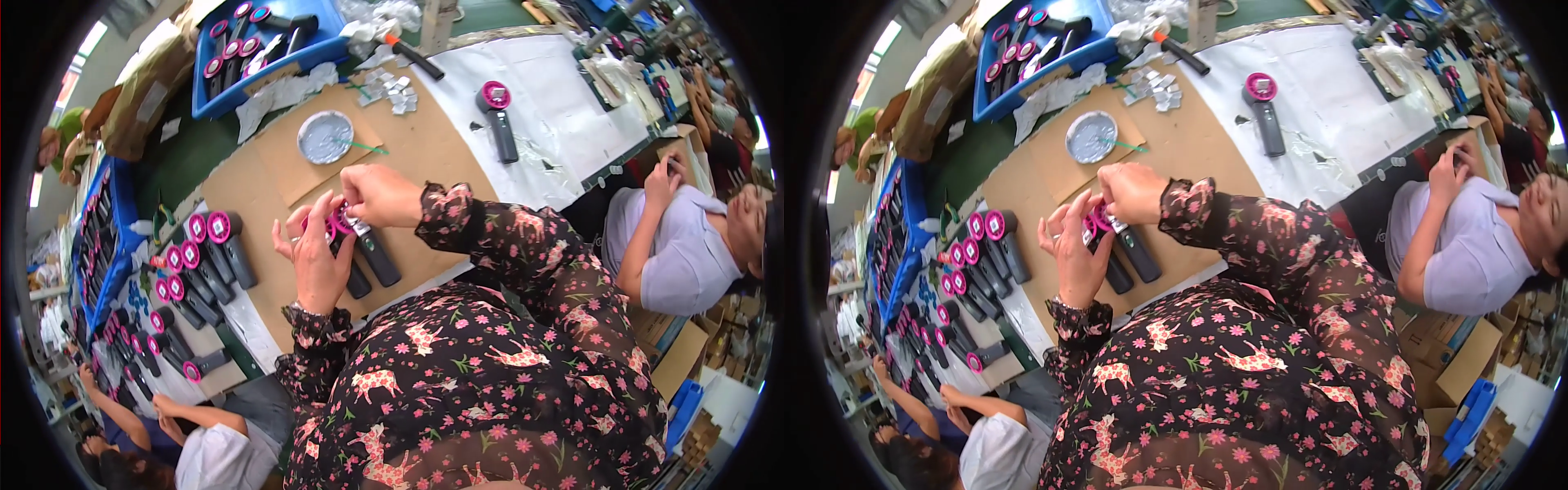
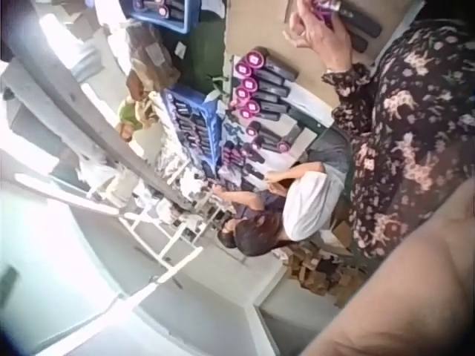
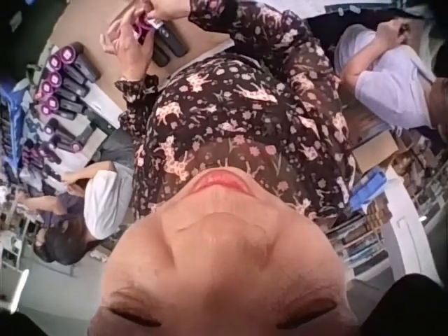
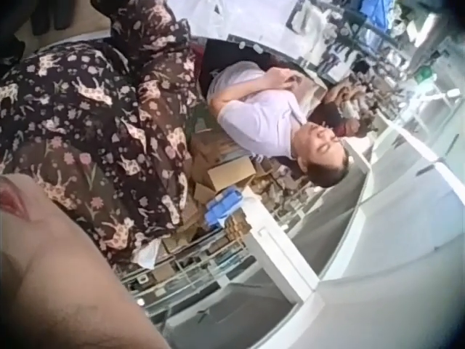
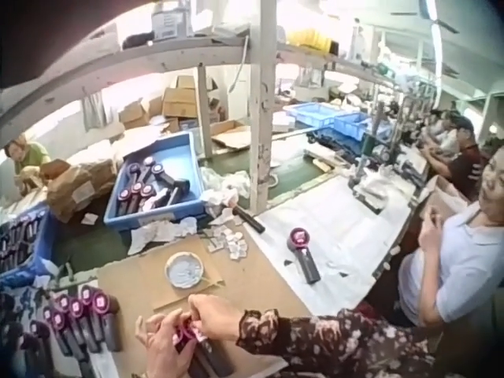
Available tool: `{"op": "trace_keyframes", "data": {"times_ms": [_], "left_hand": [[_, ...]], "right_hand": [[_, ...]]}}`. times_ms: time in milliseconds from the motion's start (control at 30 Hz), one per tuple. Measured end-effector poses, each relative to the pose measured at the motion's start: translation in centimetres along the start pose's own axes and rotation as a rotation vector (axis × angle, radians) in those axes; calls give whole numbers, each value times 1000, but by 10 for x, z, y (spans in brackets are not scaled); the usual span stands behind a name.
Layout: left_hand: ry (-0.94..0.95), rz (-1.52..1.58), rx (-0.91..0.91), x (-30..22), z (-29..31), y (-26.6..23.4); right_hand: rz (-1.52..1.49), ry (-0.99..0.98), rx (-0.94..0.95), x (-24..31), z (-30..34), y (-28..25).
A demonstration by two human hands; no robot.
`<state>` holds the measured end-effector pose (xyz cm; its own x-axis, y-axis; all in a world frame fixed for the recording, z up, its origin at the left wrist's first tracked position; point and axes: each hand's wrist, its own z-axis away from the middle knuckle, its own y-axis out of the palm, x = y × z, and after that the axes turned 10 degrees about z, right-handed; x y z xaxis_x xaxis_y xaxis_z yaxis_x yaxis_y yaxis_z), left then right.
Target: The person applies a substance to the center of hair dryers using a thin stick, then places and presses small square pieces onto the substance by hand. They repeat this process for each hair dryer, occasionally moving the items on the work surface.
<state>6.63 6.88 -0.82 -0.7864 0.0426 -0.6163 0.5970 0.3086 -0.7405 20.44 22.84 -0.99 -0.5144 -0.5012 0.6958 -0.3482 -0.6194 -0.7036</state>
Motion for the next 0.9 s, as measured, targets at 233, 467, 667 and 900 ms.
{"op": "trace_keyframes", "data": {"times_ms": [233, 467, 667, 900], "left_hand": [[-29, 20, 52, -14, -1, -10], [4, 50, -145, -11, 6, -31], [-94, 11, -178, -1, 30, -29], [-101, -7, -205, 5, 27, -25]], "right_hand": [[-183, -90, -243, -49, -6, -9], [402, 31, -613, -154, -44, -53], [328, 190, -723, -151, -94, -33], [545, 189, -627, -145, -65, -43]]}}
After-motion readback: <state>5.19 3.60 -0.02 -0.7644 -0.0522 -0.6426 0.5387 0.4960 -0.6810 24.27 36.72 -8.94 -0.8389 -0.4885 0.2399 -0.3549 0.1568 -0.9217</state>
